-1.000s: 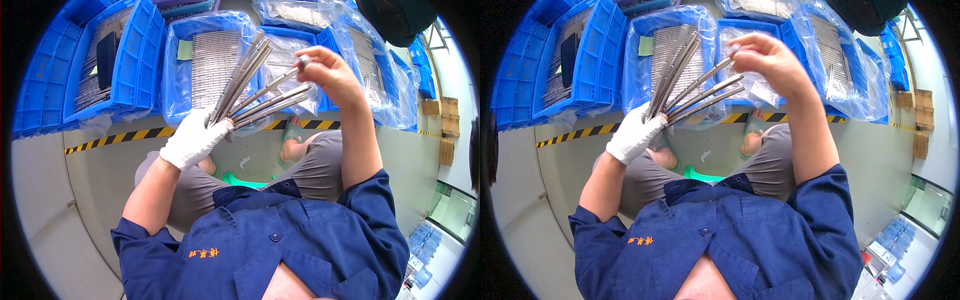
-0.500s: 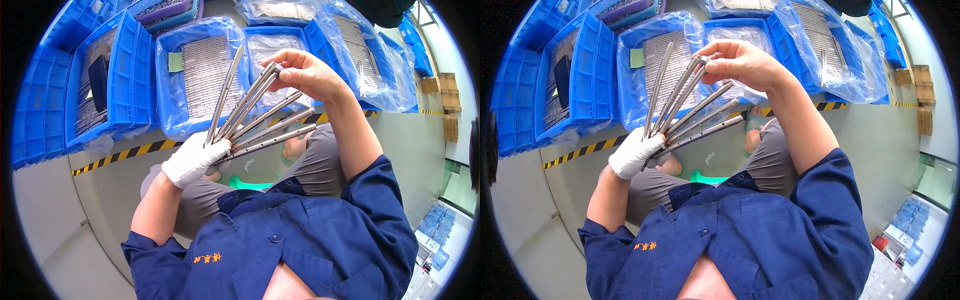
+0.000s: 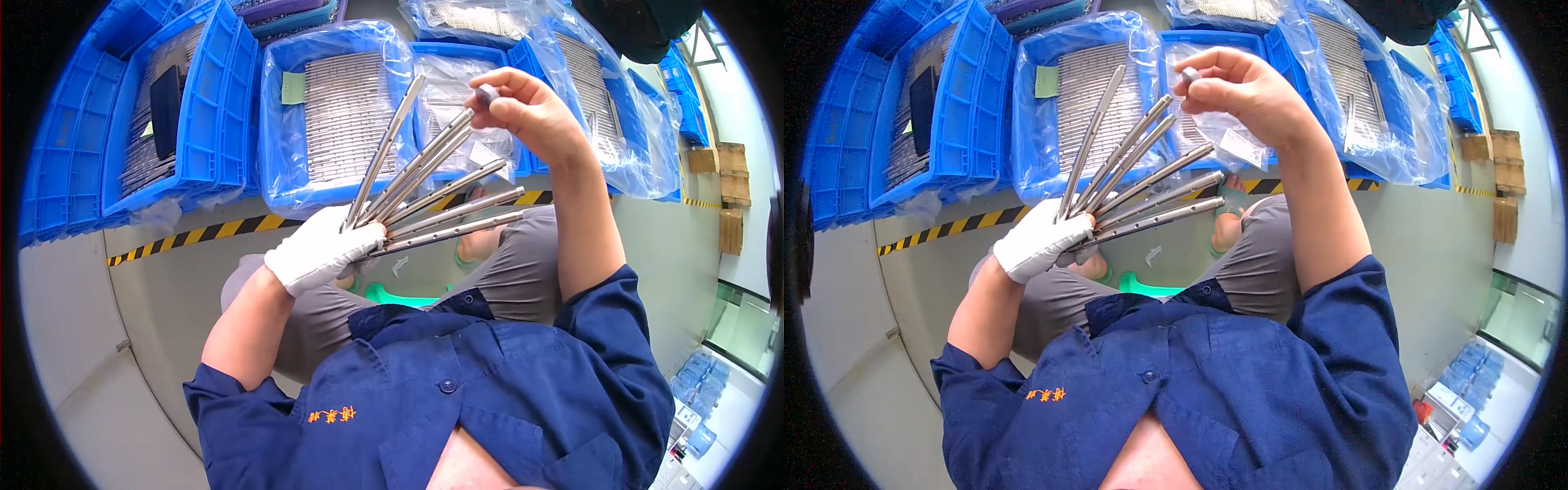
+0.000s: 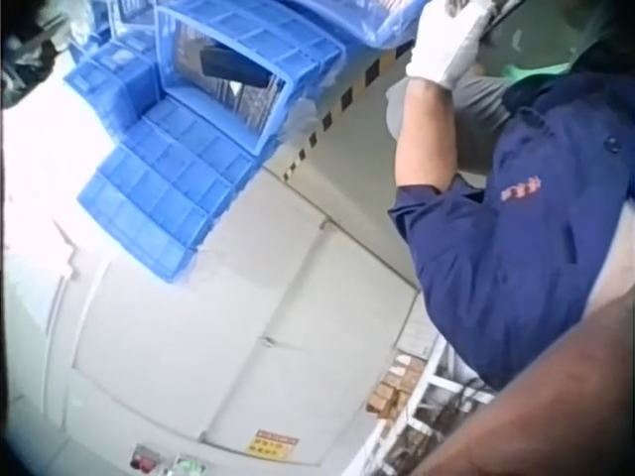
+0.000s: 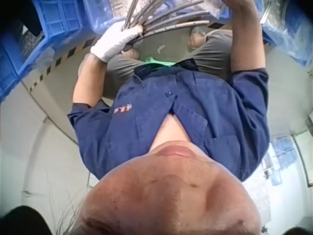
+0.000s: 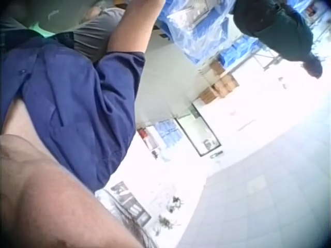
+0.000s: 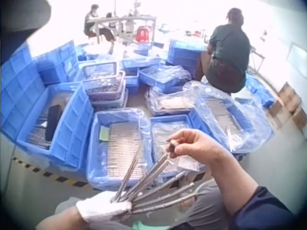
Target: Inspecting and sorting cylindrical metal rods in a manufacturing environment.
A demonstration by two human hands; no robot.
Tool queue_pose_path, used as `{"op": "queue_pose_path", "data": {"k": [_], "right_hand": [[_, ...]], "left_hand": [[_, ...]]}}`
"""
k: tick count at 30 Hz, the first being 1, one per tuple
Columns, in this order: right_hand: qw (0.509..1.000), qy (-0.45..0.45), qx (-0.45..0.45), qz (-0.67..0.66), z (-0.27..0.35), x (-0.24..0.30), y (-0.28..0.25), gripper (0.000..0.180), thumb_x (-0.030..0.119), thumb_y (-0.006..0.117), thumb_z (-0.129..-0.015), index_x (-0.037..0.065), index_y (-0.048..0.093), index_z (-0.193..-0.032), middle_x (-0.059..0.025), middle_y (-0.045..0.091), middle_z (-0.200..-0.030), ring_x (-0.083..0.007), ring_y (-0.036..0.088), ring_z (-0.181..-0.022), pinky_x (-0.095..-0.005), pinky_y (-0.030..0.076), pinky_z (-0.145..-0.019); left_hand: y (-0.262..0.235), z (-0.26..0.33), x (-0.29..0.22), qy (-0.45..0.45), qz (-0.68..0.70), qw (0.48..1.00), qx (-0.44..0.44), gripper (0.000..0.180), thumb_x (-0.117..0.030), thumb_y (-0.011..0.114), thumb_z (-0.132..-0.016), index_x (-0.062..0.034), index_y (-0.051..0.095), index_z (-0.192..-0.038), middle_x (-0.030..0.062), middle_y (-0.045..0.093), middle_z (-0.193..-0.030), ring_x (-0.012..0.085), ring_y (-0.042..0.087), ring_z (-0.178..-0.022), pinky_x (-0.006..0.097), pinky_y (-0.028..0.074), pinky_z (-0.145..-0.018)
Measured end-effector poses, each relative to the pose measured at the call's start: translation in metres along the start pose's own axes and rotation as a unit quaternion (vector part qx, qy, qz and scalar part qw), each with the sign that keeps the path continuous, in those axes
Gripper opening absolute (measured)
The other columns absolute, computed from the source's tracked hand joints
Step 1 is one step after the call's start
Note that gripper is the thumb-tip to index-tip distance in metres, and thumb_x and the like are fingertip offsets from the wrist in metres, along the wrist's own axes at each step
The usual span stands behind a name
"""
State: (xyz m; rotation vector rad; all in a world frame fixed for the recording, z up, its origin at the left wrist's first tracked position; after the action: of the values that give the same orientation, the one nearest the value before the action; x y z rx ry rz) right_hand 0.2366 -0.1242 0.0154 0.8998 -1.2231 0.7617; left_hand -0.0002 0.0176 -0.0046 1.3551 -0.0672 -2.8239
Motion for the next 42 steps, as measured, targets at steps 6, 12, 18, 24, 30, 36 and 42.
{"op": "queue_pose_path", "data": {"k": [6, 12, 18, 24, 30, 36, 42], "right_hand": [[0.996, -0.003, 0.081, -0.035, 0.004, -0.002, 0.009, 0.034, 0.014, 0.069, -0.079, 0.002, 0.06, -0.109, -0.0092, 0.065, -0.097, -0.0145, 0.062, -0.088, -0.029, 0.049, -0.083], [0.993, -0.002, 0.087, 0.079, 0.003, -0.003, 0.009, 0.035, 0.012, 0.072, -0.076, 0.004, 0.061, -0.108, -0.0076, 0.065, -0.096, -0.0134, 0.061, -0.089, -0.0263, 0.049, -0.081], [0.993, -0.002, 0.106, 0.051, 0.004, -0.006, 0.011, 0.032, 0.013, 0.071, -0.077, 0.004, 0.062, -0.106, -0.0075, 0.065, -0.095, -0.0144, 0.062, -0.088, -0.0261, 0.049, -0.082], [0.997, 0.006, 0.071, -0.028, -0.007, -0.009, 0.0, 0.039, 0.022, 0.068, -0.081, 0.0, 0.057, -0.111, -0.0106, 0.063, -0.097, -0.0195, 0.061, -0.095, -0.0362, 0.049, -0.088], [0.989, -0.004, 0.127, -0.076, -0.004, -0.015, 0.008, 0.045, 0.026, 0.067, -0.081, -0.001, 0.054, -0.115, -0.0145, 0.061, -0.1, -0.0215, 0.061, -0.097, -0.0356, 0.048, -0.089], [0.985, -0.05, 0.121, 0.112, 0.001, 0.005, 0.006, 0.038, 0.019, 0.073, -0.075, 0.002, 0.06, -0.107, -0.0105, 0.064, -0.095, -0.018, 0.062, -0.09, -0.0307, 0.049, -0.083], [0.99, -0.043, 0.114, 0.077, 0.0, -0.005, 0.003, 0.032, 0.013, 0.07, -0.077, 0.003, 0.062, -0.106, -0.0099, 0.065, -0.094, -0.015, 0.062, -0.087, -0.0275, 0.049, -0.083]], "left_hand": [[0.001, -0.001, -0.001, -0.012, -0.032, 0.999, 0.016, 0.037, -0.036, 0.056, -0.086, -0.0019, 0.061, -0.098, 0.0008, 0.055, -0.074, 0.0083, 0.048, -0.065, 0.025, 0.042, -0.058], [0.006, -0.003, 0.001, -0.021, -0.039, 0.999, 0.026, 0.037, -0.038, 0.053, -0.086, -0.0028, 0.061, -0.096, 0.0009, 0.054, -0.073, 0.0085, 0.049, -0.065, 0.025, 0.043, -0.057], [0.008, -0.003, 0.004, -0.016, -0.021, 0.999, 0.03, 0.038, -0.036, 0.054, -0.086, -0.0029, 0.06, -0.102, 0.0018, 0.056, -0.074, 0.0088, 0.05, -0.063, 0.025, 0.043, -0.057], [0.013, -0.004, 0.002, -0.017, -0.062, 0.995, 0.072, 0.039, -0.035, 0.056, -0.087, -0.0038, 0.059, -0.109, 0.002, 0.057, -0.075, 0.0087, 0.05, -0.063, 0.025, 0.043, -0.057], [0.018, -0.004, -0.001, 0.015, -0.076, 0.992, 0.103, 0.042, -0.036, 0.055, -0.087, -0.0033, 0.055, -0.114, 0.0015, 0.057, -0.073, 0.0101, 0.05, -0.063, 0.026, 0.043, -0.059], [0.019, -0.011, 0.009, 0.066, -0.15, 0.982, 0.099, 0.045, -0.038, 0.052, -0.088, -0.0034, 0.052, -0.116, 0.0065, 0.057, -0.073, 0.0132, 0.051, -0.063, 0.029, 0.043, -0.06], [0.016, -0.01, 0.007, 0.044, -0.133, 0.986, 0.093, 0.043, -0.036, 0.053, -0.088, -0.0034, 0.053, -0.116, 0.0067, 0.058, -0.072, 0.0141, 0.052, -0.064, 0.03, 0.044, -0.062]]}}
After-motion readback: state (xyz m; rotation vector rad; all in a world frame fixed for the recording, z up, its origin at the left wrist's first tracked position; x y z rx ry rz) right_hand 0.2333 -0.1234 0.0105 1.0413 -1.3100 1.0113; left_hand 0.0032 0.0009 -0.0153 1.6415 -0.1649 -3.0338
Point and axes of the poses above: each hand's wrist, its own z-axis away from the middle knuckle, its own y-axis out of the palm, x = y × z, the point moved 3 cm from there along -z, towards the middle knuckle
